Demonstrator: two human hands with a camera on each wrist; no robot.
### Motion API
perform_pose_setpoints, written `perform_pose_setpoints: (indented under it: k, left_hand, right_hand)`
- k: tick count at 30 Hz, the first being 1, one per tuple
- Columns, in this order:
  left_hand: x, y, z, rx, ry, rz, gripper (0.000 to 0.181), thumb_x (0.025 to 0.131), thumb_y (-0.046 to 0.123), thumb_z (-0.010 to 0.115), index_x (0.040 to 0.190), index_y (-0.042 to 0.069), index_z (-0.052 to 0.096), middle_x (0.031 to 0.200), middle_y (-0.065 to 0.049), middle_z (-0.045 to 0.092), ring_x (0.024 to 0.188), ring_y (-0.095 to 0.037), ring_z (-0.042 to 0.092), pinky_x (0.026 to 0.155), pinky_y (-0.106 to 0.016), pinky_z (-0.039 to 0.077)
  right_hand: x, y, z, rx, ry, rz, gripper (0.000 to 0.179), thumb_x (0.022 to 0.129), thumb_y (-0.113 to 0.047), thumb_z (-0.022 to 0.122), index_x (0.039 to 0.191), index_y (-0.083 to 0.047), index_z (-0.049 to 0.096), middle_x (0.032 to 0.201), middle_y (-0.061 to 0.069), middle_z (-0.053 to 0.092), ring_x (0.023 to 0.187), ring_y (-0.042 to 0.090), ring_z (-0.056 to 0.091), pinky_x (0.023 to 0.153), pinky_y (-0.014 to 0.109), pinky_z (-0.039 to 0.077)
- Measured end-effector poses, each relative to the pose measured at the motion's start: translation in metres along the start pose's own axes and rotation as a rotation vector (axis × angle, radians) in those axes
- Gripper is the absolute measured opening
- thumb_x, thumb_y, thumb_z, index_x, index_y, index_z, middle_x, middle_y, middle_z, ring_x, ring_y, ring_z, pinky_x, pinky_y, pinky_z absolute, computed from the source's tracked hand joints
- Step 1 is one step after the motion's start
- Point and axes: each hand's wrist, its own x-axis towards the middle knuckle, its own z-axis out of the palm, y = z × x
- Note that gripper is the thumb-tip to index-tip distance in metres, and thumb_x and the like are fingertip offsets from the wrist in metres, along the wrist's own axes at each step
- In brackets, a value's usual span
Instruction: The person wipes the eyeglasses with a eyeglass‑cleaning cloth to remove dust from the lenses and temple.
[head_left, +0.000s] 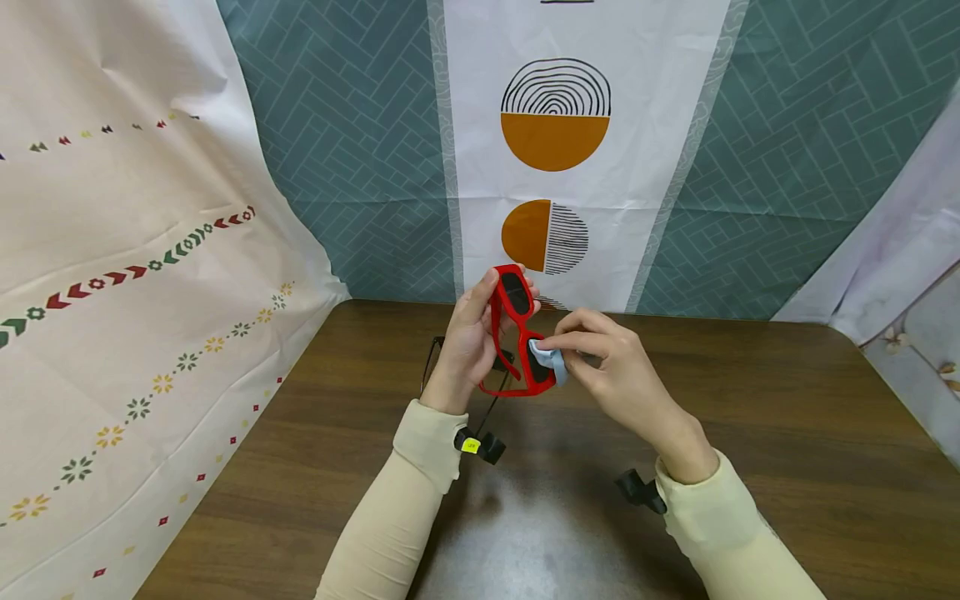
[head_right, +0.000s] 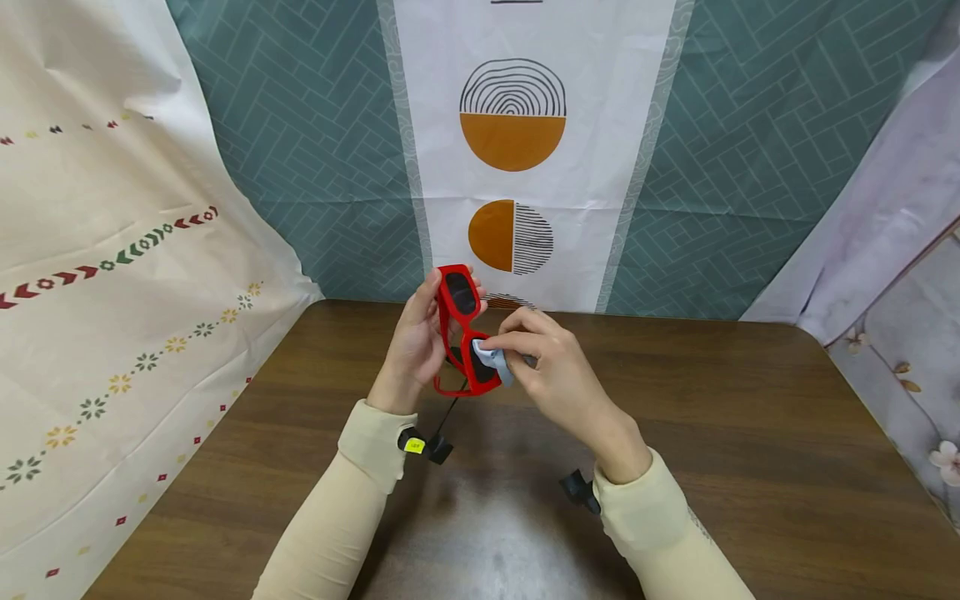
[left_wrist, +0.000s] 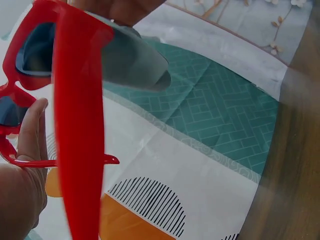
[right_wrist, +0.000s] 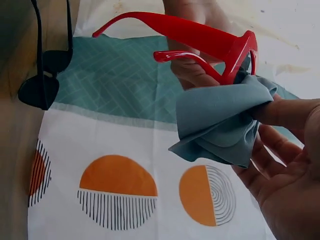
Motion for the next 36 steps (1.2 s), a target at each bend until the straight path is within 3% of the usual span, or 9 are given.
perform_pose_setpoints:
  k: [4, 14, 24, 36]
  left_hand:
    - [0.0, 0.0, -0.001, 0.003, 0.01, 0.002, 0.066, 0.088, 0.052, 0.08, 0.127, 0.002, 0.063, 0.108, -0.007, 0.073, 0.099, -0.019, 0.073, 0.095, -0.032, 0.058]
    - [-0.001, 0.004, -0.003, -0.022, 0.037, 0.048, 0.055, 0.093, 0.046, 0.077, 0.123, 0.002, 0.066, 0.107, -0.008, 0.073, 0.101, -0.02, 0.073, 0.095, -0.032, 0.058]
    - [0.001, 0.001, -0.001, -0.03, 0.035, 0.027, 0.062, 0.088, 0.05, 0.081, 0.123, 0.002, 0.065, 0.106, -0.009, 0.073, 0.099, -0.021, 0.073, 0.094, -0.033, 0.058]
    - [0.0, -0.003, 0.0, 0.017, 0.0, -0.013, 0.07, 0.086, 0.054, 0.081, 0.127, 0.0, 0.063, 0.107, -0.009, 0.073, 0.099, -0.019, 0.074, 0.094, -0.035, 0.059]
  right_hand:
    - [-0.001, -0.001, -0.001, 0.033, -0.044, 0.023, 0.039, 0.084, 0.024, 0.065, 0.1, -0.007, 0.083, 0.099, 0.0, 0.064, 0.09, 0.019, 0.058, 0.067, 0.02, 0.048]
    - [-0.002, 0.001, -0.012, 0.055, -0.204, 0.075, 0.042, 0.085, 0.021, 0.063, 0.098, -0.013, 0.084, 0.097, -0.005, 0.063, 0.087, 0.014, 0.057, 0.064, 0.025, 0.05]
    - [-0.002, 0.002, -0.013, -0.033, -0.116, 0.099, 0.037, 0.087, 0.019, 0.065, 0.098, -0.011, 0.083, 0.1, -0.004, 0.062, 0.091, 0.026, 0.058, 0.069, 0.022, 0.048]
    - [0.0, 0.001, -0.004, -0.04, -0.029, 0.022, 0.037, 0.084, 0.022, 0.067, 0.1, -0.007, 0.082, 0.099, 0.0, 0.065, 0.09, 0.021, 0.059, 0.068, 0.018, 0.048]
